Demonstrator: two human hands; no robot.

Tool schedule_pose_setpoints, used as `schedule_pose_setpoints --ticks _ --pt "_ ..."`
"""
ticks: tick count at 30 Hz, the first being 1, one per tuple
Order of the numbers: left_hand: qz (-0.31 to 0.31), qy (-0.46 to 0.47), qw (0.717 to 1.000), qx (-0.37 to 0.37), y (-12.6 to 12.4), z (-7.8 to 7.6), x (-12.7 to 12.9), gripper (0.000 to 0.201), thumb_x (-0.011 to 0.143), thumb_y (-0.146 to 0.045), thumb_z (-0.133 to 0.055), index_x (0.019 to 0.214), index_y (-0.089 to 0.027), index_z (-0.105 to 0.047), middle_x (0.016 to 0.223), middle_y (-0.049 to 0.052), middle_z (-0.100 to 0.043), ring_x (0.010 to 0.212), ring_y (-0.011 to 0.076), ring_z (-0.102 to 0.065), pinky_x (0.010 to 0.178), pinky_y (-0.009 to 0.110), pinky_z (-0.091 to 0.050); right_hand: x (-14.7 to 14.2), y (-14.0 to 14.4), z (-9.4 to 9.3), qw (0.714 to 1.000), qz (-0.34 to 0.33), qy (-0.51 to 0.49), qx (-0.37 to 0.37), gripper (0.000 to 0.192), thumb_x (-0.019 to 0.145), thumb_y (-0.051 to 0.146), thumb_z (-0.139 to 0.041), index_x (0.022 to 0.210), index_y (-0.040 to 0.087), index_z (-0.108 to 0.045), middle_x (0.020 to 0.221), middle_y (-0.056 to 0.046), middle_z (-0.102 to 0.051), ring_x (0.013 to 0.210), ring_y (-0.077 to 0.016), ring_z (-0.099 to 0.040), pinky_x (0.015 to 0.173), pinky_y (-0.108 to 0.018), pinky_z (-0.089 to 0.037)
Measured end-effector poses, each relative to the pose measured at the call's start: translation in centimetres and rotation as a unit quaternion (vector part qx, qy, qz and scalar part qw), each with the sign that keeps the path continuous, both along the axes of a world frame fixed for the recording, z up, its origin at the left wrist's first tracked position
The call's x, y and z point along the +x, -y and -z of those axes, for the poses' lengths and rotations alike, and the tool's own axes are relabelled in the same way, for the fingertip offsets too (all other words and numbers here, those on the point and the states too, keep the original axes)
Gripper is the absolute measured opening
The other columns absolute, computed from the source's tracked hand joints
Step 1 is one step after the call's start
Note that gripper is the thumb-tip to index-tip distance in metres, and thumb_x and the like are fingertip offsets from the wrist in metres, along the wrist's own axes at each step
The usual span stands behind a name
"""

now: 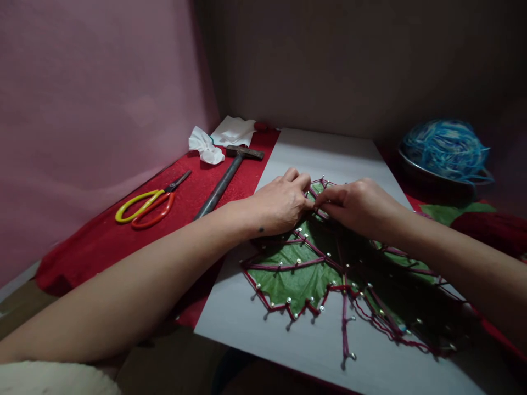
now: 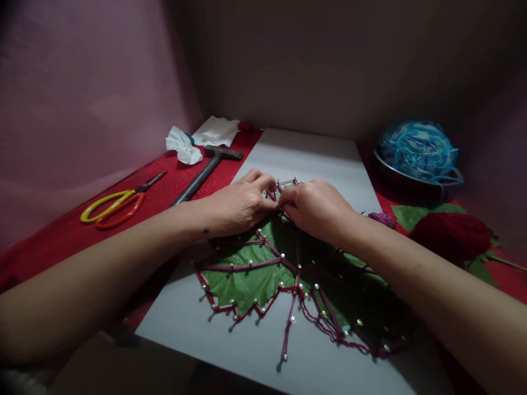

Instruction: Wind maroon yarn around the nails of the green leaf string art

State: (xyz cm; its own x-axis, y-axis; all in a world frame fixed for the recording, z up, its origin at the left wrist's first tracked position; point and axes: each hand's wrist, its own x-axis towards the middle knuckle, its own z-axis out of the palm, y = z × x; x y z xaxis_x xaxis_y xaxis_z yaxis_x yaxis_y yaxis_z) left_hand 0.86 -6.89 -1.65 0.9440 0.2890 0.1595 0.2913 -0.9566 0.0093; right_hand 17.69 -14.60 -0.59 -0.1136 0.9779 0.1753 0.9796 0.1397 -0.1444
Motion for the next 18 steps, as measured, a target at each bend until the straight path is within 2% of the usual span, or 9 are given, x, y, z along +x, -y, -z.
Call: schedule_pose_setpoints --ticks 4,11,15,18 --pt "-0.007 -0.027 0.999 0.017 0.4 -0.3 0.1 0.031 0.088 -0.014 -0.043 0.099 -0.025 -0.070 0.101 0.009 -0.048 0.100 0.0247 -0.039 0.079 0.036 -0.039 -0.2 -0.5 0.2 0.999 0.022 -0.040 0.014 0.017 0.075 0.020 -0.055 0.074 0.020 -0.071 0.056 0.002 -0.060 0.050 -0.0092 -0.045 0.051 -0.023 -0.031" --pt "-0.006 -0.059 0.997 0.059 0.8 -0.6 0.2 0.031 0.084 -0.014 -0.044 0.098 -0.021 -0.070 0.098 0.010 -0.049 0.093 0.0250 -0.039 0.075 0.036 -0.034 -0.3 -1.6 0.1 0.993 0.055 -0.103 -0.033 0.016 0.072 0.018 -0.054 0.065 0.017 -0.069 0.052 0.001 -0.058 0.050 -0.0093 -0.045 0.049 -0.023 -0.029" --pt "-0.009 -0.041 0.998 0.043 0.5 -0.2 0.2 0.036 0.086 -0.013 -0.040 0.106 -0.025 -0.068 0.094 0.010 -0.049 0.092 0.0247 -0.039 0.074 0.035 -0.034 -0.1 -1.3 0.8 0.995 0.087 -0.046 -0.023 0.018 0.071 0.018 -0.055 0.070 0.019 -0.073 0.052 0.000 -0.061 0.049 -0.0113 -0.048 0.051 -0.025 -0.032" --pt "-0.011 -0.030 0.999 0.021 0.3 0.1 0.1 0.036 0.089 -0.018 -0.039 0.111 -0.028 -0.065 0.092 0.009 -0.048 0.092 0.0248 -0.039 0.073 0.035 -0.035 0.3 -0.3 1.3 0.997 0.076 -0.002 0.008 0.021 0.073 0.020 -0.056 0.077 0.023 -0.076 0.064 -0.002 -0.069 0.057 -0.0145 -0.057 0.057 -0.026 -0.037"
